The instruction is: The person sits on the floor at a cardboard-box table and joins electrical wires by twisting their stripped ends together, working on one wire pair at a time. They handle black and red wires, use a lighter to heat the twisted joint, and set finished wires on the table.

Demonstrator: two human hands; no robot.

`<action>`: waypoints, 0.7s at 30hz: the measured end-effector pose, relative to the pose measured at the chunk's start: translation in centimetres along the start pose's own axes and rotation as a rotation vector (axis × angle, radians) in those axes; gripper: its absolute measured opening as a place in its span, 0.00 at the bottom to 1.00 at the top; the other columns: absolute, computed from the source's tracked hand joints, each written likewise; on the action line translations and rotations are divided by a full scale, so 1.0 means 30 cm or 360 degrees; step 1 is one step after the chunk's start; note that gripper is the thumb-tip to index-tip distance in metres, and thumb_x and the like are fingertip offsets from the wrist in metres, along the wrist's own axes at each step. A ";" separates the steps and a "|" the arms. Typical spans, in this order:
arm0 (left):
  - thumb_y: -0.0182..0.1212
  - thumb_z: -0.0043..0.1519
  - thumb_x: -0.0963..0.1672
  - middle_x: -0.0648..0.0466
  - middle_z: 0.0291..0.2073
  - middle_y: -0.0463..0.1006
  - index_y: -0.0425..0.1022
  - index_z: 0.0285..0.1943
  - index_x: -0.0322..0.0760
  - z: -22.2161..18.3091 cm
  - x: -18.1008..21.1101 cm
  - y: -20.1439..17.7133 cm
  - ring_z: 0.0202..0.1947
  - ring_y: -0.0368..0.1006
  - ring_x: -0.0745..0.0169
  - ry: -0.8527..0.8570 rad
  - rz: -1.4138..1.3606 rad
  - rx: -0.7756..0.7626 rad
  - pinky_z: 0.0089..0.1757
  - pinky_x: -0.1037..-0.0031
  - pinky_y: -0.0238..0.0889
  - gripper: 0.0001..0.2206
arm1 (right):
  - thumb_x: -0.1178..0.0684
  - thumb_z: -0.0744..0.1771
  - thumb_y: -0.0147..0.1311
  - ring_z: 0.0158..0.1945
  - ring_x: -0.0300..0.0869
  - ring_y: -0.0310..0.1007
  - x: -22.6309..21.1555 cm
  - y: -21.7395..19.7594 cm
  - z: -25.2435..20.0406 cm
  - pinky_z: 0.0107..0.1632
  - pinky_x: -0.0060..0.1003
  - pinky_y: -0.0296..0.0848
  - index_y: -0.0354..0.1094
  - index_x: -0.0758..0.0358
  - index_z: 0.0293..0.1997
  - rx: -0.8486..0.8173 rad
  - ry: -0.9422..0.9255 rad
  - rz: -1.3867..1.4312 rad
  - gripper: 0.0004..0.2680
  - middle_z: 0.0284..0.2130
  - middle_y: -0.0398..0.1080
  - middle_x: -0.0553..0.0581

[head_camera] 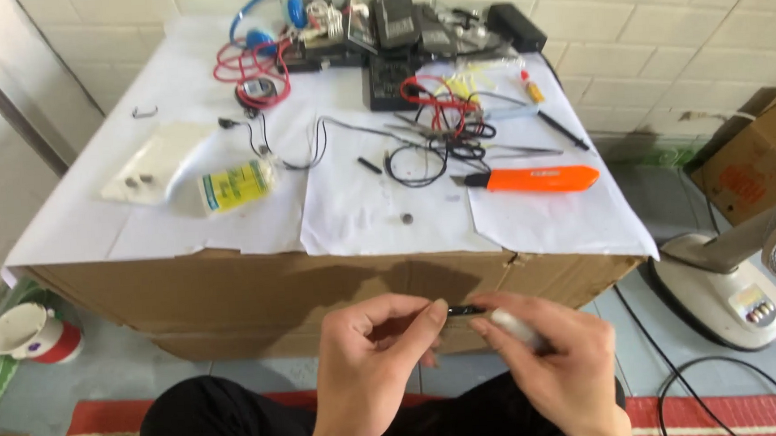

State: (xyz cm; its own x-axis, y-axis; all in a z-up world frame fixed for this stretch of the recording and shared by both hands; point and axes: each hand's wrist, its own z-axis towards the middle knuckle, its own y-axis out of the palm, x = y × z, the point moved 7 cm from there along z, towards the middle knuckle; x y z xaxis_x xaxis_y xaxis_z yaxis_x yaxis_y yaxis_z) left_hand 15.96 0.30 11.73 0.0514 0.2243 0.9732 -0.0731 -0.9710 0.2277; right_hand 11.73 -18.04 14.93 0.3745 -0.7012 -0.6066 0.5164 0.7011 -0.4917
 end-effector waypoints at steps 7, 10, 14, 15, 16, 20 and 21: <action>0.67 0.58 0.39 0.43 0.22 0.81 0.85 0.38 0.16 0.035 -0.046 -0.012 0.18 0.72 0.61 -0.0040 -0.0183 -0.0123 0.24 0.75 0.66 0.10 | 0.55 0.59 0.67 0.12 0.29 0.61 0.002 0.025 0.048 0.16 0.24 0.60 0.81 0.57 0.40 -0.0193 -0.0134 -0.0123 0.09 0.20 0.80 0.44; 0.64 0.62 0.42 0.49 0.23 0.80 0.84 0.40 0.24 0.081 -0.061 0.013 0.18 0.71 0.67 0.0036 -0.0154 -0.0209 0.21 0.80 0.54 0.10 | 0.55 0.61 0.65 0.12 0.35 0.63 -0.072 0.003 0.134 0.18 0.32 0.63 0.81 0.58 0.41 -0.0276 -0.0354 -0.0362 0.08 0.15 0.75 0.49; 0.61 0.64 0.41 0.49 0.23 0.78 0.83 0.45 0.20 0.126 -0.030 0.059 0.19 0.68 0.69 0.0069 -0.0388 -0.0353 0.21 0.84 0.53 0.12 | 0.56 0.61 0.67 0.12 0.36 0.55 -0.121 -0.020 0.244 0.19 0.33 0.57 0.80 0.61 0.42 -0.0417 -0.0574 -0.0401 0.08 0.12 0.69 0.50; 0.61 0.64 0.41 0.50 0.23 0.77 0.83 0.45 0.20 0.134 -0.022 0.068 0.19 0.68 0.70 0.0035 -0.0410 -0.0370 0.21 0.83 0.52 0.12 | 0.58 0.61 0.66 0.12 0.35 0.59 -0.131 -0.021 0.265 0.18 0.32 0.59 0.80 0.62 0.42 -0.0467 -0.0627 -0.0431 0.08 0.14 0.72 0.50; 0.61 0.64 0.42 0.51 0.23 0.77 0.83 0.46 0.21 0.142 -0.013 0.077 0.19 0.68 0.71 0.0002 -0.0433 -0.0387 0.21 0.83 0.52 0.12 | 0.59 0.62 0.65 0.12 0.34 0.63 -0.140 -0.021 0.286 0.18 0.31 0.61 0.80 0.64 0.43 -0.0517 -0.0679 -0.0461 0.08 0.16 0.75 0.50; 0.60 0.65 0.42 0.52 0.24 0.76 0.83 0.46 0.22 0.173 0.005 0.099 0.20 0.68 0.71 -0.0004 -0.0401 -0.0403 0.21 0.83 0.51 0.13 | 0.58 0.60 0.66 0.15 0.41 0.65 -0.163 -0.032 0.336 0.23 0.36 0.66 0.79 0.62 0.42 -0.0561 -0.0793 -0.0628 0.09 0.24 0.78 0.52; 0.60 0.65 0.42 0.52 0.25 0.76 0.83 0.46 0.23 0.182 -0.001 0.109 0.21 0.69 0.71 -0.0001 -0.0417 -0.0432 0.22 0.83 0.51 0.12 | 0.58 0.61 0.65 0.14 0.40 0.65 -0.176 -0.025 0.344 0.20 0.35 0.65 0.79 0.62 0.41 -0.0617 -0.0868 -0.0697 0.08 0.23 0.77 0.51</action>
State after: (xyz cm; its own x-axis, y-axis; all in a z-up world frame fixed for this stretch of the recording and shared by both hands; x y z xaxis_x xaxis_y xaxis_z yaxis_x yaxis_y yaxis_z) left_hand 21.18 -3.34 12.25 0.1042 0.4622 0.8806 -0.3185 -0.8233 0.4698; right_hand 17.31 -16.18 24.95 0.5750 -0.8174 0.0337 0.4368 0.2719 -0.8575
